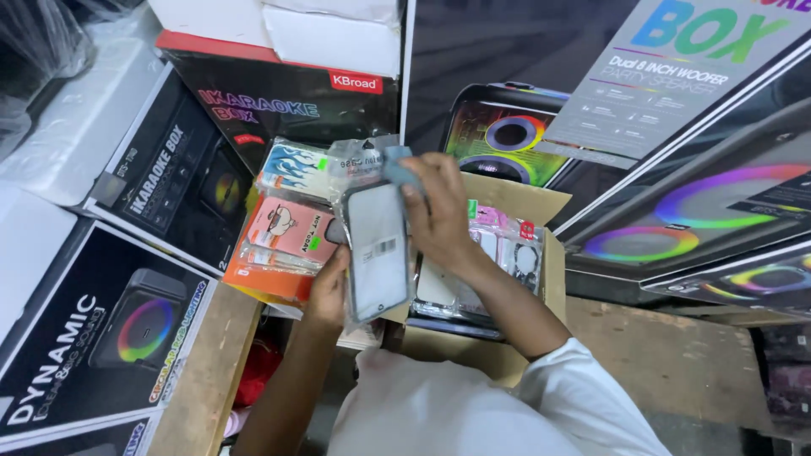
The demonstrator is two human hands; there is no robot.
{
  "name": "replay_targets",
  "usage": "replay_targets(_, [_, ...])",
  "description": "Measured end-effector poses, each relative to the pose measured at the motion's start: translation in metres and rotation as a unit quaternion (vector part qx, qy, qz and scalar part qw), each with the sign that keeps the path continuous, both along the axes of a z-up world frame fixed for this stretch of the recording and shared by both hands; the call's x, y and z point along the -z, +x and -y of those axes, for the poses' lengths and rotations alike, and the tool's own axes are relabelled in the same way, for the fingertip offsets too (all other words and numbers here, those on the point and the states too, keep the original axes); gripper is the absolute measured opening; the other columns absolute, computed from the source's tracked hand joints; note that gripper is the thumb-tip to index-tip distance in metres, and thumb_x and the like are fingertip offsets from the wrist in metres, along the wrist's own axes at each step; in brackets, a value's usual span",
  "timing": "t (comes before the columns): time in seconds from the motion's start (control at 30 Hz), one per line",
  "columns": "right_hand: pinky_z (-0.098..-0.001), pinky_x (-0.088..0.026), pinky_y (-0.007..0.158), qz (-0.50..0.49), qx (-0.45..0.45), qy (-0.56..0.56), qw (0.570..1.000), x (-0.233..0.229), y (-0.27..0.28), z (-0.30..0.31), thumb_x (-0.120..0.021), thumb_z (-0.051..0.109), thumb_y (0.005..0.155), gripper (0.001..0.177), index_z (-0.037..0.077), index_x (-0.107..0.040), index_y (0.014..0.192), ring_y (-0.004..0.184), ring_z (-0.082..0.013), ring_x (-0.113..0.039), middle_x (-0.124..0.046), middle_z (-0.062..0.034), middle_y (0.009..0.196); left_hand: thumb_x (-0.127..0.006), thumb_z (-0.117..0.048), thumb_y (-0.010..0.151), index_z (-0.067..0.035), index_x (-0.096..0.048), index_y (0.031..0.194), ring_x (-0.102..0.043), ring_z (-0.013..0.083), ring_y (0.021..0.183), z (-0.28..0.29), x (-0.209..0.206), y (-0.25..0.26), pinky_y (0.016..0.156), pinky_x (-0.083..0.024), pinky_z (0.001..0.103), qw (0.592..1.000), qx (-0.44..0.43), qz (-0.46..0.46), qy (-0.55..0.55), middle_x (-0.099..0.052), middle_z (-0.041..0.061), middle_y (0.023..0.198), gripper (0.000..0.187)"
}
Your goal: Clean mobile phone cases with a cloth and organize them in a cardboard box.
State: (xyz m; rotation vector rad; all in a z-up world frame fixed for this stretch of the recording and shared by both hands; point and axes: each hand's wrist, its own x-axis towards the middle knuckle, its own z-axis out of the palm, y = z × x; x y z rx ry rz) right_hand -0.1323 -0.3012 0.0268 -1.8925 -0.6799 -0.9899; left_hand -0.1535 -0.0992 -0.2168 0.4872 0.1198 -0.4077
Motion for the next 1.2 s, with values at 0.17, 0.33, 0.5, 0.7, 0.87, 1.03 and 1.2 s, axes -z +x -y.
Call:
replay_targets(0.17, [-0.0492, -0.05, 0.088, -0.036, -0.079, -0.015, 0.996, -0.031, -0.025, -0.005, -0.051, 0.016, 0.106, 0.028, 0.003, -0.064, 0.127, 0.103, -0.0412, -0.063, -0.06, -0.0171, 0.115, -0.056, -0.03, 0.097, -0.001, -0.058, 0.136, -0.062, 0.0348, 0.123, 0.02, -0.144, -0.046, 0.111, -0.044, 0.055, 0.999, 0.006, 0.053, -0.004, -0.064, 0.026, 0.133, 0.048])
replay_targets(0.33, [-0.0506, -0.053, 0.088, -0.025, -0.082, -0.034, 0.996, -0.029, -0.03, -0.013, -0.054, 0.013, 0.105, 0.027, 0.008, -0.067, 0.128, 0.099, -0.0409, -0.063, -0.065, -0.017, 0.115, -0.057, -0.036, 0.098, -0.002, -0.06, 0.136, -0.062, 0.0326, 0.122, 0.006, -0.082, -0.031, 0.111, -0.045, 0.053, 0.999, 0.032, 0.014, 0.013, -0.065, 0.022, 0.133, 0.051])
replay_targets(0.5, [-0.0496, -0.052, 0.084, 0.004, -0.044, -0.03, 0.999, -0.004, -0.018, -0.009, -0.055, 0.022, 0.105, 0.029, 0.002, -0.066, 0.123, 0.096, -0.0407, -0.063, -0.063, -0.0167, 0.11, -0.058, -0.04, 0.096, 0.0, -0.064, 0.131, -0.068, 0.0331, 0.111, -0.014, -0.011, -0.027, 0.106, -0.049, 0.053, 1.0, -0.011, -0.022, -0.001, -0.069, 0.024, 0.125, 0.053])
replay_targets(0.7, [-0.0409, -0.055, 0.072, 0.128, -0.089, -0.154, 0.976, 0.03, -0.054, -0.043, -0.043, 0.026, 0.108, 0.035, 0.011, -0.072, 0.121, 0.077, -0.0312, -0.065, -0.068, -0.012, 0.105, -0.057, -0.04, 0.1, 0.001, -0.067, 0.125, -0.073, 0.0271, 0.1, -0.009, -0.103, -0.023, 0.101, -0.056, 0.051, 0.995, -0.035, -0.018, -0.091, -0.072, 0.02, 0.112, 0.049])
replay_targets(0.87, [-0.0366, -0.054, 0.061, 0.146, -0.073, -0.144, 0.976, 0.024, -0.021, -0.029, -0.043, 0.02, 0.107, 0.034, 0.011, -0.075, 0.116, 0.067, -0.0266, -0.061, -0.069, -0.0105, 0.096, -0.055, -0.036, 0.102, 0.0, -0.066, 0.127, -0.072, 0.0259, 0.103, -0.014, -0.071, -0.028, 0.097, -0.056, 0.041, 0.999, -0.034, -0.037, -0.008, -0.072, 0.02, 0.118, 0.045])
replay_targets(1.03, [-0.0399, -0.055, 0.067, 0.064, 0.031, -0.08, 0.994, 0.0, -0.016, -0.022, -0.054, 0.028, 0.106, 0.029, 0.01, -0.07, 0.121, 0.082, -0.0282, -0.065, -0.065, -0.0078, 0.108, -0.054, -0.04, 0.101, -0.004, -0.06, 0.14, -0.068, 0.0285, 0.112, -0.002, -0.084, -0.035, 0.1, -0.052, 0.043, 0.998, -0.035, -0.023, 0.045, -0.067, 0.018, 0.131, 0.053])
replay_targets(1.2, [-0.0472, -0.042, 0.105, -0.227, -0.208, 0.15, 0.94, 0.005, -0.052, -0.036, -0.061, 0.029, 0.11, 0.058, 0.008, -0.032, 0.155, 0.119, -0.0207, -0.044, -0.045, -0.0102, 0.132, -0.063, -0.029, 0.099, -0.014, -0.029, 0.161, -0.05, 0.014, 0.105, 0.024, -0.193, -0.051, 0.085, -0.054, 0.028, 0.884, -0.074, 0.293, 0.357, -0.043, 0.009, 0.147, 0.072])
